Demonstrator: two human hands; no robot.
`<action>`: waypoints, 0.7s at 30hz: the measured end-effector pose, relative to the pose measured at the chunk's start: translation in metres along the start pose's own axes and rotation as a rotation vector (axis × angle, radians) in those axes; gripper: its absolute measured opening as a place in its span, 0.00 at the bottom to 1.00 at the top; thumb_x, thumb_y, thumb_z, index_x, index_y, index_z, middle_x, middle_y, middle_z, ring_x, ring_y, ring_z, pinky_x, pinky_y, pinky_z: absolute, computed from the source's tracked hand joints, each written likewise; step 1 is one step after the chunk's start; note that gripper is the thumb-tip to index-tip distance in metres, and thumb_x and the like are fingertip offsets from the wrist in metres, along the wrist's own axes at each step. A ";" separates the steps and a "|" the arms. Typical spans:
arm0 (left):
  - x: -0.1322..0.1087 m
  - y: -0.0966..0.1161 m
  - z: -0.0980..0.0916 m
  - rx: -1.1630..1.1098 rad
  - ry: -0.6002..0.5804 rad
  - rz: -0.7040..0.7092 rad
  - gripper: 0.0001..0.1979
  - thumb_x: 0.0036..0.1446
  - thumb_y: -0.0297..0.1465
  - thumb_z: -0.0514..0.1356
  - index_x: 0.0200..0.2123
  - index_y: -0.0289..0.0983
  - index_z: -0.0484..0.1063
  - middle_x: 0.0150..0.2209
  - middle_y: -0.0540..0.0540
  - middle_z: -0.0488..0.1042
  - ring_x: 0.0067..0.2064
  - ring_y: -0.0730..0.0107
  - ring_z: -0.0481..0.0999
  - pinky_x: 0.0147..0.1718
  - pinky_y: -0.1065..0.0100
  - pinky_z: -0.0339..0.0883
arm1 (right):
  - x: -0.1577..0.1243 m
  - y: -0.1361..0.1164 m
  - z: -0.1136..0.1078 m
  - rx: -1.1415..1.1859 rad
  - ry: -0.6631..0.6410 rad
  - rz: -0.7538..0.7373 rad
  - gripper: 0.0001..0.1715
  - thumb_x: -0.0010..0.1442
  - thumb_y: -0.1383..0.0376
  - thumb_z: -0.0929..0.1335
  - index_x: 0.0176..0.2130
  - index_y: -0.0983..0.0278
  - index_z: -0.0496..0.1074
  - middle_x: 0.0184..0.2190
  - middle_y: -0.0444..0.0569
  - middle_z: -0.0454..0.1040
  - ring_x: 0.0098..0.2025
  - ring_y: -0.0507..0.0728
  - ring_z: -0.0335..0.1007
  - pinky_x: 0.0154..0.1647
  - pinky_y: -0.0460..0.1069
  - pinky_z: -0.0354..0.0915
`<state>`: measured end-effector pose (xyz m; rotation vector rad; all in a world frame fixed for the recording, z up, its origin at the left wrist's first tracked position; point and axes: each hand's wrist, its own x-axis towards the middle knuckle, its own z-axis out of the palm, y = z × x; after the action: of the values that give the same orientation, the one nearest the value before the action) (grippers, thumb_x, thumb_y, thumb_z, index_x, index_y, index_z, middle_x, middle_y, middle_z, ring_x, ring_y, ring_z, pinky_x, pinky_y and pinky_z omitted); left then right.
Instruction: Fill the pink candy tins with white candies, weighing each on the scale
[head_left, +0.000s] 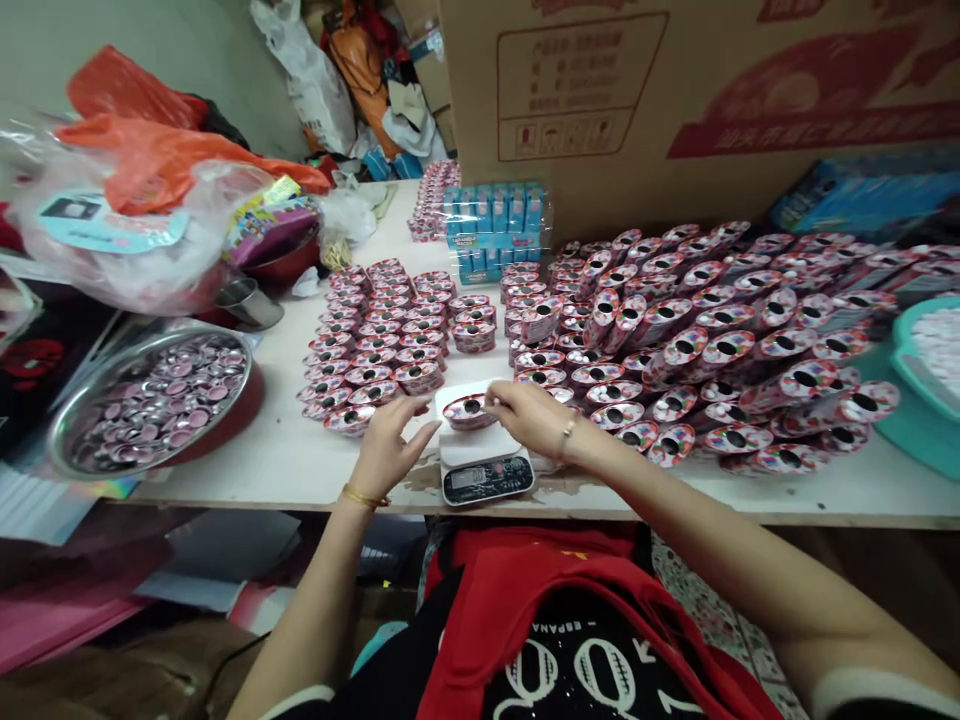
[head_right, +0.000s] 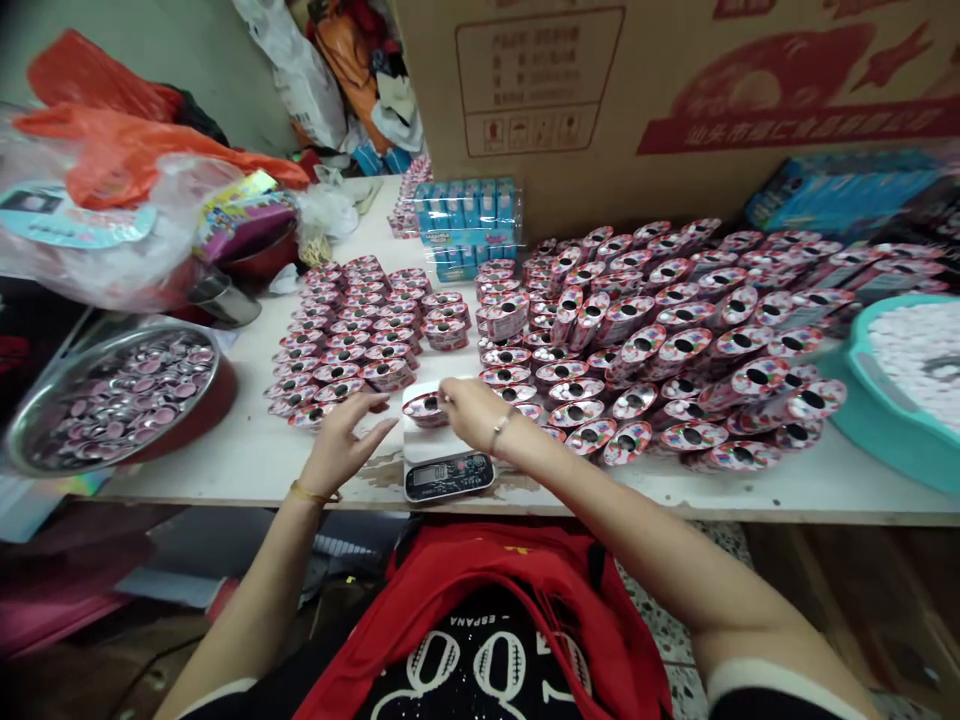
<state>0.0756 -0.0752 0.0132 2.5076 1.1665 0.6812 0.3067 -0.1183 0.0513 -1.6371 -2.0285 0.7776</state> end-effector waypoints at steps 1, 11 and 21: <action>-0.006 -0.001 0.002 -0.007 0.001 -0.005 0.15 0.59 0.40 0.54 0.45 0.38 0.67 0.38 0.45 0.72 0.40 0.67 0.71 0.41 0.65 0.63 | 0.013 -0.003 0.003 -0.087 -0.010 -0.005 0.06 0.58 0.72 0.63 0.32 0.68 0.70 0.25 0.47 0.70 0.29 0.50 0.64 0.30 0.43 0.55; -0.020 0.018 0.036 0.181 0.098 0.070 0.21 0.59 0.38 0.54 0.55 0.42 0.62 0.58 0.39 0.60 0.59 0.57 0.58 0.55 0.54 0.52 | 0.042 -0.014 0.018 -0.266 -0.116 0.009 0.16 0.54 0.66 0.69 0.43 0.68 0.68 0.35 0.57 0.74 0.36 0.59 0.71 0.33 0.47 0.61; -0.005 0.024 0.042 0.097 0.209 0.104 0.22 0.58 0.36 0.55 0.56 0.39 0.60 0.58 0.39 0.60 0.60 0.58 0.58 0.56 0.54 0.54 | 0.022 -0.008 -0.004 -0.012 0.154 -0.114 0.12 0.59 0.74 0.62 0.43 0.68 0.68 0.42 0.54 0.70 0.46 0.55 0.67 0.48 0.50 0.62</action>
<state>0.1104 -0.0970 -0.0130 2.6436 1.1691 0.9557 0.2982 -0.0979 0.0592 -1.5227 -2.0008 0.5820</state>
